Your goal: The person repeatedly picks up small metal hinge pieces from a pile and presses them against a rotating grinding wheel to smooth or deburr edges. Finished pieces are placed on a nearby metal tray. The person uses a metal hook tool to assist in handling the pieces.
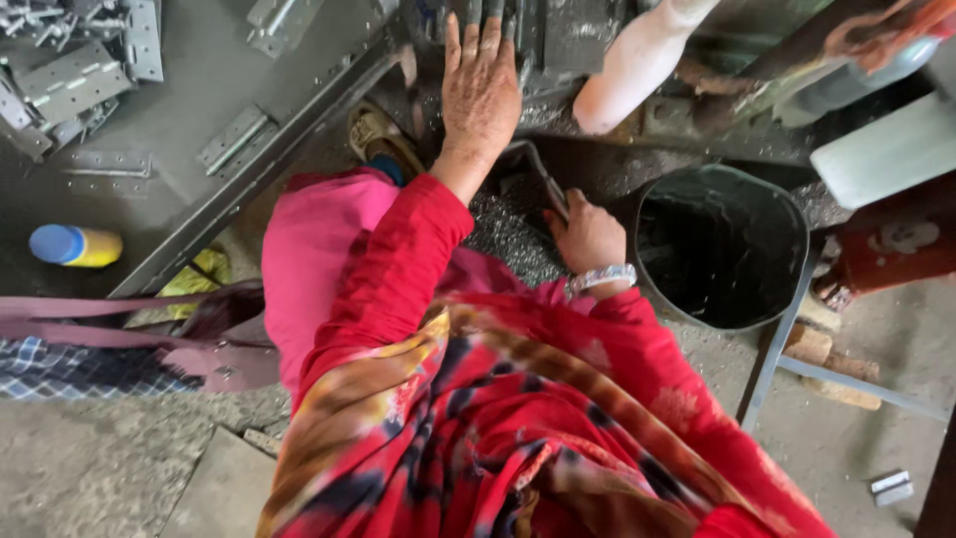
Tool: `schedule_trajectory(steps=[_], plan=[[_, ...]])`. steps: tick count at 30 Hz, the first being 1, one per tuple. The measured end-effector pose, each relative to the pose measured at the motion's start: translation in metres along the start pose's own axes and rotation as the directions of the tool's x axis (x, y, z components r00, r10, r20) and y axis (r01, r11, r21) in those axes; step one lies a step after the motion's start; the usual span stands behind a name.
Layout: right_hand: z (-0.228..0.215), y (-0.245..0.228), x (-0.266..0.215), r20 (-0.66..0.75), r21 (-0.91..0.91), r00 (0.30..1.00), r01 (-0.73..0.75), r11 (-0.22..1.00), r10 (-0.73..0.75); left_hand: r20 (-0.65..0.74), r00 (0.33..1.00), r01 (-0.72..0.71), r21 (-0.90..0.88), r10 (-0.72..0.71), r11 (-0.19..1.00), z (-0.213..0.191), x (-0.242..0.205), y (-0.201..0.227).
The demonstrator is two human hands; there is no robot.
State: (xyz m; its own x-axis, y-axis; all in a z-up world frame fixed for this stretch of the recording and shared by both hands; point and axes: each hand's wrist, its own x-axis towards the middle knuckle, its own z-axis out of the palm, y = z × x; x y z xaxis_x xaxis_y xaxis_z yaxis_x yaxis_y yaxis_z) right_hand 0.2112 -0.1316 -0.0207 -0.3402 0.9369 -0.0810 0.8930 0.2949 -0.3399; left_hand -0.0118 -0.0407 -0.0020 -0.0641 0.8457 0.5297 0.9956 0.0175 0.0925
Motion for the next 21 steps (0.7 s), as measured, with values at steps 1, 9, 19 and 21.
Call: schedule_trajectory(steps=[1, 9, 19, 21], plan=[[-0.001, 0.000, 0.002, -0.009, 0.009, 1.000, 0.013, 1.000, -0.013, -0.019, 1.000, -0.006, -0.016, 0.006, 1.000, -0.002, 0.001, 0.000], [-0.027, -0.002, 0.025, -0.035, 0.015, 0.995, 0.093, 0.996, -0.092, -0.017, 1.000, -0.004, 0.098, 0.005, 0.995, -0.008, 0.007, 0.011], [0.036, 0.018, 0.003, -0.037, 0.128, 0.999, -0.002, 0.992, 0.007, -0.030, 0.999, -0.041, 0.113, 0.044, 0.993, -0.012, 0.000, 0.005], [0.022, 0.017, 0.011, -0.036, 0.132, 0.999, 0.008, 0.991, -0.003, -0.001, 0.999, -0.033, 0.102, 0.033, 0.994, -0.010, 0.007, 0.008]])
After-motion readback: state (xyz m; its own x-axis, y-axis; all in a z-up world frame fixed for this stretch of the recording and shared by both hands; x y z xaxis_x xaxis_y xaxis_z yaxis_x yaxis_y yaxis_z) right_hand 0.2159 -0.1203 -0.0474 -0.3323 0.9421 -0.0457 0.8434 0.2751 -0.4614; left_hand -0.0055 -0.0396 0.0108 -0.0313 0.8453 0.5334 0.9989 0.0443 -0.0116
